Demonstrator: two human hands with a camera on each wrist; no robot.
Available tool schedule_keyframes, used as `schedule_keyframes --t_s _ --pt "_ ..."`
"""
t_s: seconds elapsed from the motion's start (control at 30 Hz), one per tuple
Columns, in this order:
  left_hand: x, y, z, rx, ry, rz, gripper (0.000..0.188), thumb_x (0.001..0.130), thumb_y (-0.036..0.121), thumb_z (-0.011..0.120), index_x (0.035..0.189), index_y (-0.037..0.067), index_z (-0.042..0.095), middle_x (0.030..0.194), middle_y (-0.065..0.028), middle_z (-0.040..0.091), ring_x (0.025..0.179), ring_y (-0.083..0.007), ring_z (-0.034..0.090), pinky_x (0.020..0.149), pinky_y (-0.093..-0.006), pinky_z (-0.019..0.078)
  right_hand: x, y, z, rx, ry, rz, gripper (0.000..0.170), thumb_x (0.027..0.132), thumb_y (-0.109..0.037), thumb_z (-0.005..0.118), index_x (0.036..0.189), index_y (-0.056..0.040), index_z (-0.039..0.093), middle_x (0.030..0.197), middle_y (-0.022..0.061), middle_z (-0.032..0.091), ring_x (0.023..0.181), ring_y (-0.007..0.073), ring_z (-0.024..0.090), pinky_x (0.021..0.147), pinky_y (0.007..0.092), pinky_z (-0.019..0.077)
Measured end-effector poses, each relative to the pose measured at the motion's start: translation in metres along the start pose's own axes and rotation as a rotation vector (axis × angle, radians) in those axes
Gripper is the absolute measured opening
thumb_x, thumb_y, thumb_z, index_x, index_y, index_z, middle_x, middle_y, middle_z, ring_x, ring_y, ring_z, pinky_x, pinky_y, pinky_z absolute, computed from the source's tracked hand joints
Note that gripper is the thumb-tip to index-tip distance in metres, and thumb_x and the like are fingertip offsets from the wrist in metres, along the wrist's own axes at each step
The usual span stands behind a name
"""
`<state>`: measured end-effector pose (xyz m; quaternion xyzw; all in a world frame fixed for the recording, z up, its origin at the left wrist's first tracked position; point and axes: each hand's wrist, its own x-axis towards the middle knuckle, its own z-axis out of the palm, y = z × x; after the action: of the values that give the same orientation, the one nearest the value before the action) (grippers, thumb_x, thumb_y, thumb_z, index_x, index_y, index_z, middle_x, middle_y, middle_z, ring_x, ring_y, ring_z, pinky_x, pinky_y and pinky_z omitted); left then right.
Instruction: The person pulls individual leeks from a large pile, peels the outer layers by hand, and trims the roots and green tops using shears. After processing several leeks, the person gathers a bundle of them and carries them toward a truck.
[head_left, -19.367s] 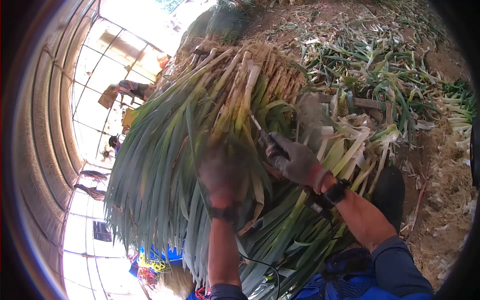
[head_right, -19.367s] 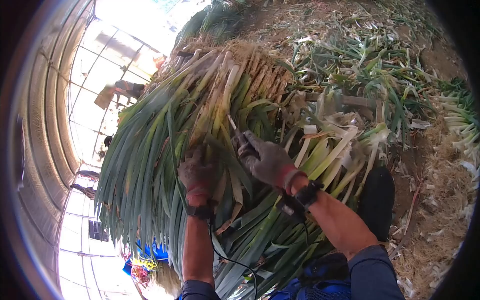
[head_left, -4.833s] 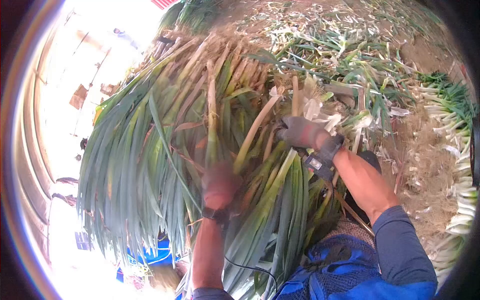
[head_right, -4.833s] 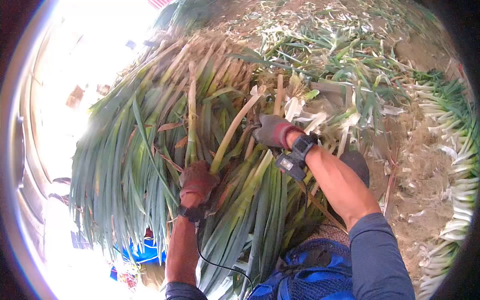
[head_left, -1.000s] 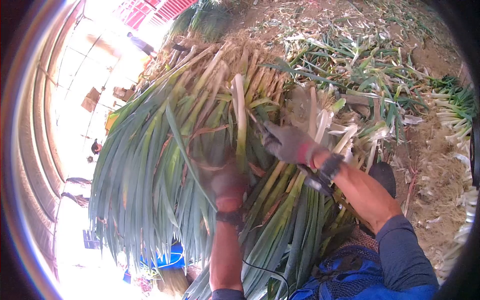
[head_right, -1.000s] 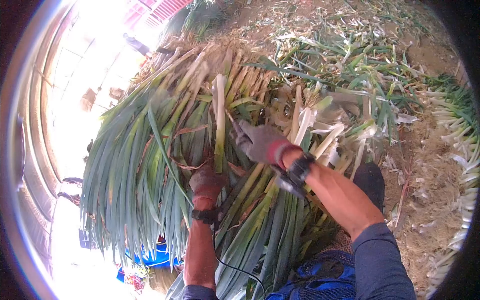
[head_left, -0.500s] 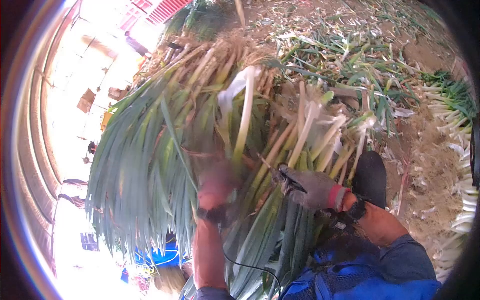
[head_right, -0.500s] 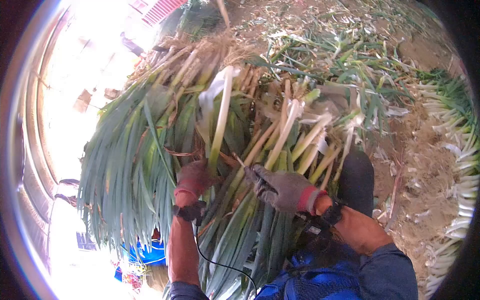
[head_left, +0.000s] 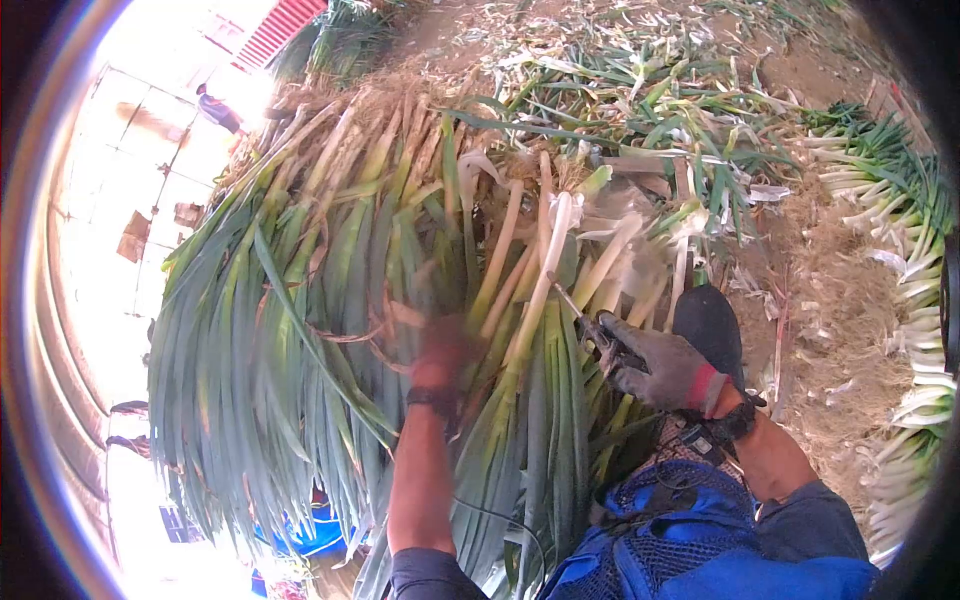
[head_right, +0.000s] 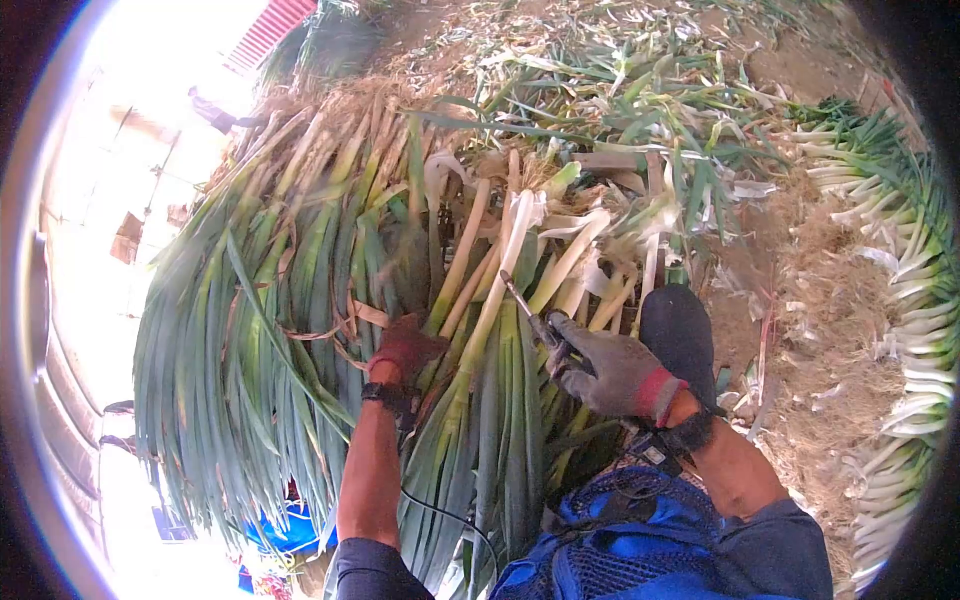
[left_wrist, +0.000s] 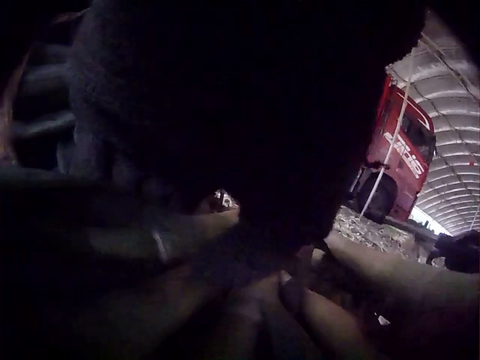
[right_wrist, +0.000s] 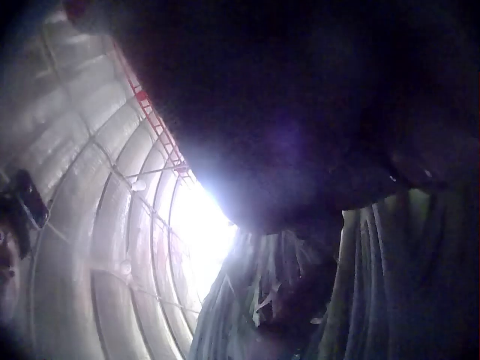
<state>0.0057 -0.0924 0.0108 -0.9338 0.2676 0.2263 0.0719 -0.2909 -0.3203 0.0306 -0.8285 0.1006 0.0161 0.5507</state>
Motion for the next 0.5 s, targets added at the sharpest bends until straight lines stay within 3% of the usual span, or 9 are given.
schedule_keyframes --t_s 0.17,0.27,0.33,0.43,0.5 --pt "0.005 -0.012 0.015 -0.116 0.084 0.182 0.081 0.074 0.038 0.085 0.142 0.002 0.058 0.133 -0.0247 0.067 0.122 -0.0407 0.066 0.105 -0.0462 0.0523 0.0 0.012 0.002 -0.039 0.016 -0.008 0.069 0.096 -0.028 0.066 0.154 -0.0005 0.042 0.113 0.0202 0.073 0.107 0.0374 0.072 0.093 0.0415 0.0542" --pt "-0.009 0.007 -0.011 -0.083 0.01 0.128 0.081 0.074 0.039 0.085 0.141 0.002 0.058 0.132 -0.0253 0.068 0.122 -0.0409 0.066 0.106 -0.0464 0.0517 0.0 0.017 0.001 -0.028 0.038 -0.026 0.069 0.096 -0.028 0.066 0.154 0.0 0.042 0.113 0.0195 0.073 0.105 0.0371 0.072 0.093 0.0419 0.0543" --pt "0.002 -0.004 0.0 -0.081 0.016 0.176 0.081 0.075 0.038 0.084 0.142 0.002 0.058 0.132 -0.0257 0.067 0.122 -0.0408 0.065 0.106 -0.0464 0.0514 -0.005 0.008 -0.006 -0.004 0.012 -0.031 0.07 0.095 -0.028 0.066 0.154 0.0003 0.041 0.114 0.02 0.073 0.103 0.0377 0.072 0.093 0.0427 0.0544" --pt "0.013 -0.021 0.018 -0.085 0.013 0.197 0.08 0.075 0.037 0.084 0.141 0.001 0.058 0.131 -0.0263 0.067 0.122 -0.0411 0.065 0.107 -0.0466 0.0512 -0.013 0.013 -0.017 -0.099 0.183 0.011 0.072 0.093 -0.026 0.066 0.155 -0.0007 0.041 0.116 0.0221 0.072 0.102 0.0401 0.071 0.093 0.0451 0.0543" --pt "0.017 -0.026 0.025 -0.079 -0.001 0.215 0.078 0.075 0.036 0.083 0.141 0.001 0.059 0.131 -0.0266 0.067 0.121 -0.0413 0.065 0.106 -0.0468 0.0514 -0.021 0.043 -0.028 -0.291 0.397 -0.016 0.072 0.092 -0.025 0.066 0.155 -0.0023 0.041 0.118 0.0223 0.072 0.102 0.0413 0.07 0.093 0.0469 0.0542"
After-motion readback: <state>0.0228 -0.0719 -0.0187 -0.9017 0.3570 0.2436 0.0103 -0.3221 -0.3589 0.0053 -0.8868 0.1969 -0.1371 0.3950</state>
